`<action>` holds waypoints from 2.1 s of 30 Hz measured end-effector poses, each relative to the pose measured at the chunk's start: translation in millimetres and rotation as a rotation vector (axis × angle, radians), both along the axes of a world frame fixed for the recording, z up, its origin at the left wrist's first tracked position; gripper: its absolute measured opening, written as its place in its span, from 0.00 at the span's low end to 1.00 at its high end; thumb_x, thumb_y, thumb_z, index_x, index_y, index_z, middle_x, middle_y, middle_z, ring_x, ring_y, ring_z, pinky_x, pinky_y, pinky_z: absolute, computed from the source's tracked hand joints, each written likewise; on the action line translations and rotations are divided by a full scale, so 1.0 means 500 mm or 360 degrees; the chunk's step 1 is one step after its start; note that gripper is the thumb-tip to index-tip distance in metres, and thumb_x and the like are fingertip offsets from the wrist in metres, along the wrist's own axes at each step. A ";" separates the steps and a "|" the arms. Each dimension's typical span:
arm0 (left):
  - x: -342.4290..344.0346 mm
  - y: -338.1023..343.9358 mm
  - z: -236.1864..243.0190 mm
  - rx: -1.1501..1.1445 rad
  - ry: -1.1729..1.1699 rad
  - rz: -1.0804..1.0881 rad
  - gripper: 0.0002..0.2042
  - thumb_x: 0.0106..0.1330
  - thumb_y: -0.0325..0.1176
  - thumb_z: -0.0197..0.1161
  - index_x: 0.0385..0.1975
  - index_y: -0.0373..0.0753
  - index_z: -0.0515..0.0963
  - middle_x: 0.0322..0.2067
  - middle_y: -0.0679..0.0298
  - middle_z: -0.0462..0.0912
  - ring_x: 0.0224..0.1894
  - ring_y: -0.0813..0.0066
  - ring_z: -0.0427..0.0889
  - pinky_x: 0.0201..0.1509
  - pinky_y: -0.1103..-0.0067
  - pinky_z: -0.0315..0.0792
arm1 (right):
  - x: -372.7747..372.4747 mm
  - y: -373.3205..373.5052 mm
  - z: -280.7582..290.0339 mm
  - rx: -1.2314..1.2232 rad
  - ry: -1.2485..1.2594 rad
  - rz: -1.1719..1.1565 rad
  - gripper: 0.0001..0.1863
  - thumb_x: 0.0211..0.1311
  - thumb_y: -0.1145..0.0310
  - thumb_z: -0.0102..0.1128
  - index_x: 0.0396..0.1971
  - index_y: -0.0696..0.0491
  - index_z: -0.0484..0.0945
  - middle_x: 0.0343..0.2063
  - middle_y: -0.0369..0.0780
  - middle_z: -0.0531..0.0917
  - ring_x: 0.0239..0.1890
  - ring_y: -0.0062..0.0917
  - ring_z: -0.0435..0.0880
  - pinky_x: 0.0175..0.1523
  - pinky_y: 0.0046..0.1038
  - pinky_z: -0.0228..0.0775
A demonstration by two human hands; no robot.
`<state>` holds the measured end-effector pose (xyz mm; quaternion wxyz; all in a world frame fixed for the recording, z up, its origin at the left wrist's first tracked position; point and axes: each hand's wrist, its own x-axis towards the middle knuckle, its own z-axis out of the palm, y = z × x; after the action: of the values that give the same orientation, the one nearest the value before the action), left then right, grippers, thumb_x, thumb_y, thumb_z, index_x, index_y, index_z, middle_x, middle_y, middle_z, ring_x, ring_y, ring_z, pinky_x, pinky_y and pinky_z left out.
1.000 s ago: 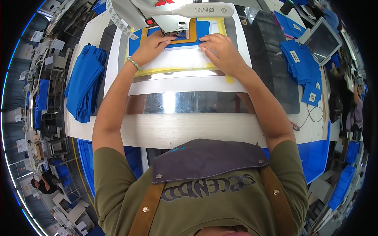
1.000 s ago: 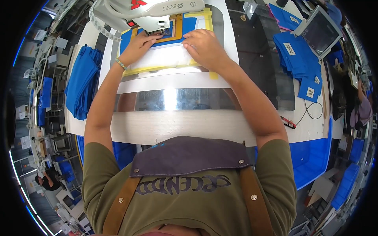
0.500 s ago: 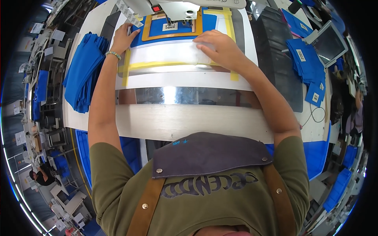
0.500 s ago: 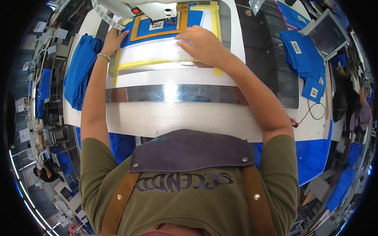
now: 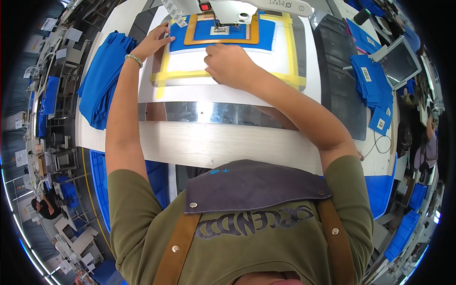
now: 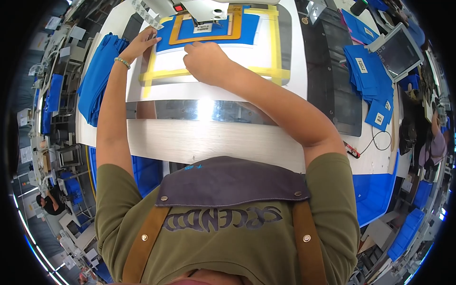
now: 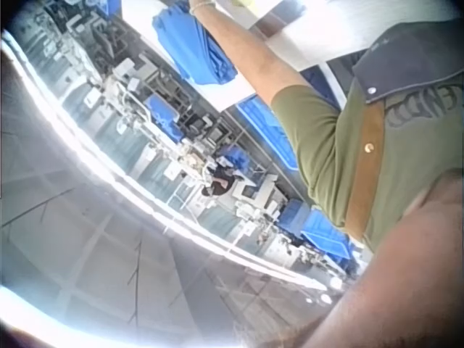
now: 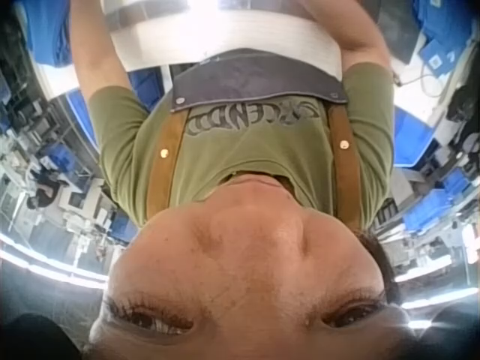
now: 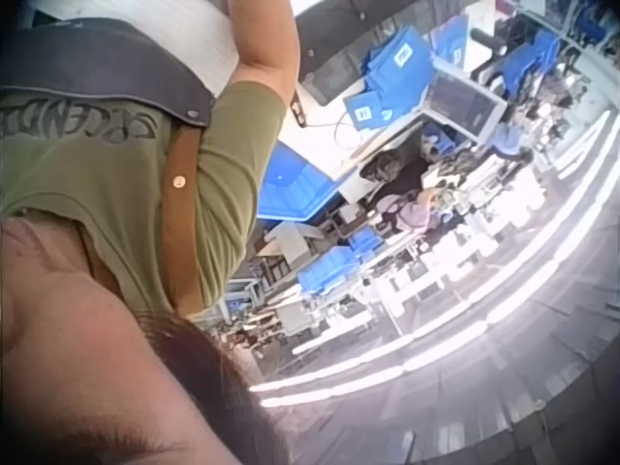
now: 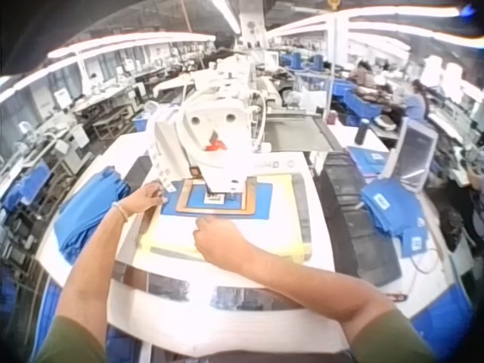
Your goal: Sewing blue rectangular fabric or leather components using an industrial sewing machine.
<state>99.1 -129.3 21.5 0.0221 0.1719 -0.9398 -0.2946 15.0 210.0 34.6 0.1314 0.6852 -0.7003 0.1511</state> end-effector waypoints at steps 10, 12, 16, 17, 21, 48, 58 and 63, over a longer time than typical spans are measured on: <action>-0.091 0.158 -0.052 -0.0226 0.0454 -0.0019 0.25 0.68 0.53 0.70 0.51 0.36 0.82 0.68 0.49 0.76 0.63 0.53 0.78 0.69 0.68 0.68 | -0.052 0.117 -0.009 -0.0138 0.0094 -0.0088 0.09 0.55 0.74 0.68 0.36 0.55 0.86 0.35 0.41 0.86 0.42 0.34 0.88 0.43 0.34 0.82; -0.117 0.196 -0.068 -0.0385 0.0497 -0.0013 0.26 0.68 0.56 0.69 0.51 0.37 0.83 0.68 0.52 0.76 0.69 0.51 0.73 0.72 0.64 0.66 | -0.075 0.138 -0.005 -0.0406 -0.0186 -0.0225 0.13 0.56 0.76 0.67 0.42 0.55 0.86 0.38 0.43 0.87 0.42 0.35 0.89 0.43 0.35 0.82; -0.150 0.272 -0.093 -0.0822 0.0564 0.0135 0.24 0.68 0.55 0.68 0.52 0.41 0.84 0.71 0.55 0.74 0.73 0.50 0.70 0.72 0.59 0.66 | -0.123 0.185 0.014 -0.0255 -0.0676 -0.0386 0.09 0.61 0.73 0.66 0.40 0.55 0.89 0.37 0.44 0.90 0.40 0.38 0.90 0.46 0.36 0.83; -0.148 0.279 -0.094 -0.0897 0.0559 0.0160 0.23 0.68 0.54 0.69 0.52 0.41 0.85 0.69 0.55 0.76 0.70 0.51 0.73 0.70 0.60 0.68 | -0.133 0.194 0.018 -0.0260 -0.0761 -0.0352 0.08 0.65 0.70 0.67 0.40 0.54 0.91 0.36 0.45 0.92 0.36 0.38 0.91 0.46 0.35 0.83; -0.144 0.276 -0.093 -0.0219 0.0700 0.0229 0.21 0.71 0.49 0.67 0.51 0.37 0.86 0.56 0.54 0.87 0.72 0.49 0.72 0.71 0.54 0.64 | -0.176 0.217 0.037 -0.0199 -0.0937 -0.0306 0.12 0.66 0.66 0.69 0.46 0.54 0.91 0.40 0.45 0.92 0.38 0.33 0.91 0.48 0.30 0.82; 1.165 0.045 -0.051 0.0342 0.0302 0.2093 0.11 0.68 0.22 0.60 0.45 0.41 0.86 0.40 0.71 0.83 0.45 0.80 0.79 0.51 0.84 0.70 | -0.459 0.117 -0.004 0.0694 -0.1099 -0.0374 0.10 0.79 0.63 0.60 0.37 0.53 0.82 0.22 0.24 0.71 0.21 0.08 0.64 0.27 0.17 0.53; 1.309 -0.071 -0.228 0.0225 0.1010 0.2832 0.10 0.70 0.26 0.63 0.46 0.40 0.89 0.43 0.60 0.89 0.45 0.66 0.86 0.52 0.67 0.81 | -0.411 0.134 0.011 0.0641 -0.1398 -0.0496 0.09 0.80 0.66 0.57 0.42 0.54 0.83 0.25 0.25 0.75 0.21 0.08 0.65 0.27 0.17 0.57; 1.172 -0.083 -0.146 -0.1639 0.0312 0.2569 0.26 0.60 0.43 0.71 0.55 0.35 0.82 0.53 0.44 0.84 0.57 0.44 0.82 0.63 0.55 0.75 | -0.387 0.122 0.016 0.0551 -0.1050 -0.0360 0.12 0.78 0.63 0.58 0.38 0.54 0.83 0.25 0.28 0.76 0.27 0.12 0.71 0.33 0.24 0.66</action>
<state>685.2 -171.1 -51.7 0.3694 0.7107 -0.5463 0.2450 -178.8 270.8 42.8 -0.2027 0.5301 -0.7913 0.2275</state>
